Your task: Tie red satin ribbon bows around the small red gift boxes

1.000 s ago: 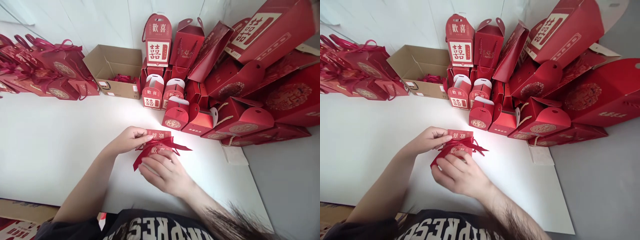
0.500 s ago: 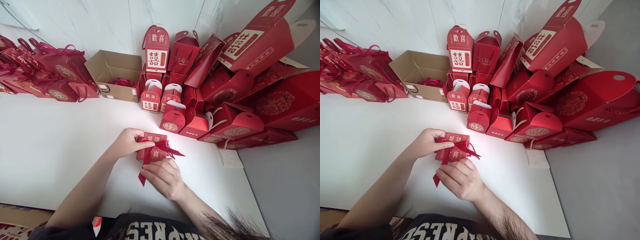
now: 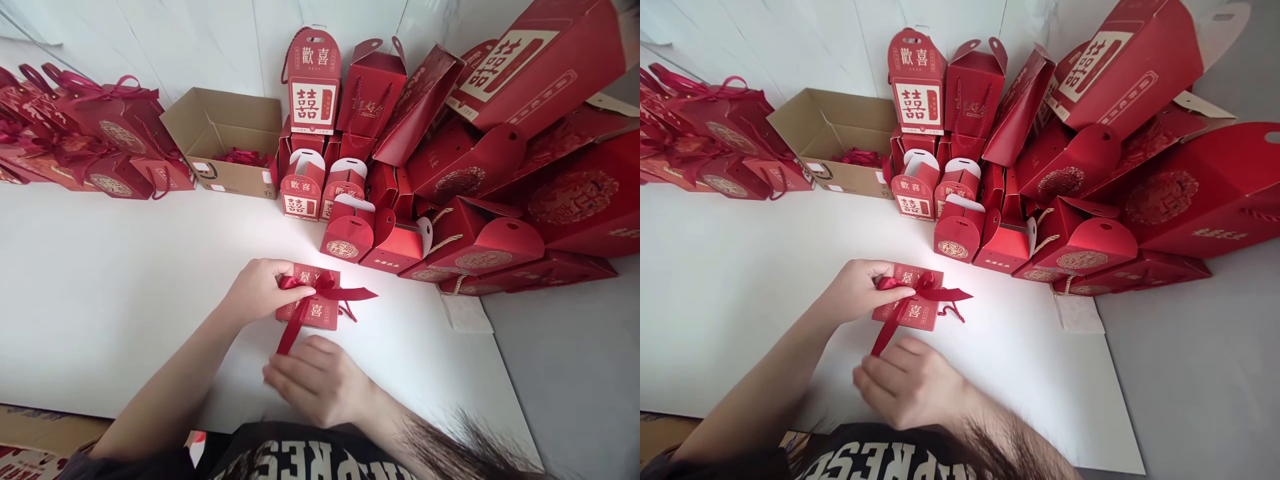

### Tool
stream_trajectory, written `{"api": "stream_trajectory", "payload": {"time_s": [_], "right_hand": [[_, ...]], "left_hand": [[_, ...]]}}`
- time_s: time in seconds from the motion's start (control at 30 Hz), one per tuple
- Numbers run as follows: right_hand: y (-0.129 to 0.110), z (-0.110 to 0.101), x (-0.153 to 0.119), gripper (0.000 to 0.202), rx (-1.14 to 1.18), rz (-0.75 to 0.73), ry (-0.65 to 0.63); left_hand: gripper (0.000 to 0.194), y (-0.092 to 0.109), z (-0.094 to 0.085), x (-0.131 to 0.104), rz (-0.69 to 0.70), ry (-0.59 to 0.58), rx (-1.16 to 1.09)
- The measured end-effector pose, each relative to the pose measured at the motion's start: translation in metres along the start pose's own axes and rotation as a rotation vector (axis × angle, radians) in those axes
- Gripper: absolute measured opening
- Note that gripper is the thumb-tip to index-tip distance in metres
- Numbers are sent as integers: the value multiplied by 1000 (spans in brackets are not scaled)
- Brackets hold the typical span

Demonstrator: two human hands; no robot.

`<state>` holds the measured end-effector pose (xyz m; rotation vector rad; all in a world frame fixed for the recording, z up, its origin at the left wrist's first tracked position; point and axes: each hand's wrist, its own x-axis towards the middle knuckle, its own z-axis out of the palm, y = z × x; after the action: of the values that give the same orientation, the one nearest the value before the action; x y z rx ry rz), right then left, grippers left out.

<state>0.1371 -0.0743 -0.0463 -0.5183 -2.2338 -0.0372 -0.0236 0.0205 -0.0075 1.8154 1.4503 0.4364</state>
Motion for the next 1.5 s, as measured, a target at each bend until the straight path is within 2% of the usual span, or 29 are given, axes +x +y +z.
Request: {"api": "stream_trajectory", "payload": {"time_s": [0.07, 0.13, 0.2, 0.27, 0.3, 0.37, 0.43, 0.5, 0.57, 0.6, 0.67, 0.73, 0.87, 0.97, 1.1, 1.2, 1.3, 1.4, 1.5], "right_hand": [[0, -2, 1, 18, 8, -63, 16], [6, -11, -1, 25, -16, 4, 110], [18, -25, -6, 24, -55, 214, 228], [34, -39, -11, 41, -119, 439, 350], [42, -43, -13, 50, -98, 551, 367], [53, -49, -17, 62, -5, 724, 329], [58, -49, -18, 64, 113, 856, 267], [57, -46, -18, 44, 218, 927, 229], [53, -43, -17, 17, 276, 898, 227], [51, -42, -17, 12, 275, 849, 239], [47, -43, -17, 19, 241, 713, 245], [44, -47, -17, 26, 197, 563, 197], [40, -55, -14, 25, 119, 329, -36], [39, -60, -10, 17, 130, 288, -208], [42, -67, -10, 12, 251, 357, -265], [47, -76, -10, 5, 494, 439, -327], [53, -89, -2, 25, 656, 575, -309], [62, -94, 13, 24, 530, 762, -259], [75, -88, 29, 23, 399, 883, -305]], "left_hand": [[48, -2, 0, 1, 0, -18, -21], [47, -3, -1, 2, 7, -57, -66], [45, -5, -3, 3, 24, -112, -136], [43, -7, -5, 4, 34, -156, -206], [43, -7, -6, 5, 31, -168, -231], [44, -8, -8, 5, 18, -163, -251], [45, -8, -9, 5, 8, -138, -250], [44, -7, -9, 5, -1, -119, -254], [42, -6, -9, 5, -12, -106, -259], [40, -6, -8, 5, -16, -98, -259], [38, -5, -8, 4, -13, -82, -256], [35, -3, -7, 4, -7, -73, -255], [32, 0, -6, 3, 10, -83, -247], [32, 2, -6, 3, 3, -98, -239], [31, 1, -6, 5, -15, -141, -265], [30, -2, -8, 6, -3, -206, -312], [33, -6, -12, 6, 9, -292, -346], [37, -6, -15, 5, 15, -333, -346], [36, -4, -17, 2, 14, -320, -321]]}}
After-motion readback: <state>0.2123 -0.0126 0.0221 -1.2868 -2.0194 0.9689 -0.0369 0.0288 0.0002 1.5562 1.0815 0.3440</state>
